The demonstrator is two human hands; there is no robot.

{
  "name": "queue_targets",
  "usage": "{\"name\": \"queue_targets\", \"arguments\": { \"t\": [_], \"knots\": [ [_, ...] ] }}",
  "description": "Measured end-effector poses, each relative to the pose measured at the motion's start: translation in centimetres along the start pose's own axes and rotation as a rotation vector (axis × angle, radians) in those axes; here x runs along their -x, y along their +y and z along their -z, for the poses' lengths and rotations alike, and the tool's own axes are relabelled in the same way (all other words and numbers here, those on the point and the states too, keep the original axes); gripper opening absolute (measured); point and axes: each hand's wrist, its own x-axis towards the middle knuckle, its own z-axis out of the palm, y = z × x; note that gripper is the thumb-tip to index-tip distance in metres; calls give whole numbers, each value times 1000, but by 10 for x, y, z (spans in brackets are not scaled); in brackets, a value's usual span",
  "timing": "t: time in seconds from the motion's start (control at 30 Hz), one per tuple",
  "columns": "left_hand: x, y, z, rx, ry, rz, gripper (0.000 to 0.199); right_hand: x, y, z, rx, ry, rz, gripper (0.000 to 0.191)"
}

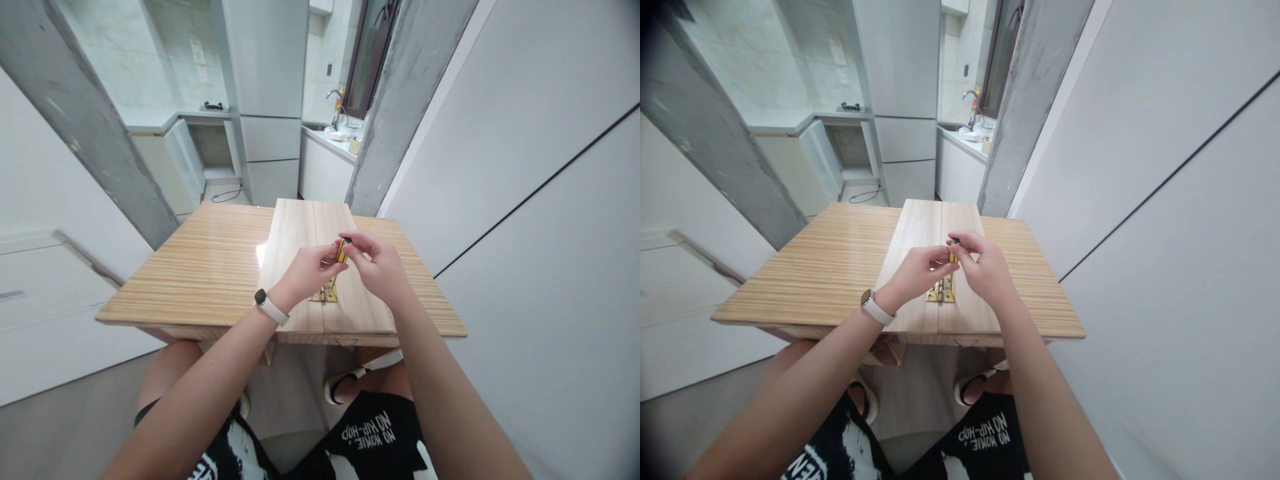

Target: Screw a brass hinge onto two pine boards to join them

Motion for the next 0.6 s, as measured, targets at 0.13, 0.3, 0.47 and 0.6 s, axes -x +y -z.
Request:
{"name": "queue_targets", "arguments": {
  "t": [0.13,0.3,0.47,0.6],
  "knots": [
    [2,-3,-4,-2,54,15,21,2,-5,-4,76,72,10,15],
    [3,-6,-12,-49,154,4,13,3,-12,-12,164,144,50,21],
    [4,-7,-13,-27,167,3,11,2,-9,-15,214,184,33,24],
    [4,-7,-10,15,136,9,11,1,-3,-7,35,36,44,30]
  ]
}}
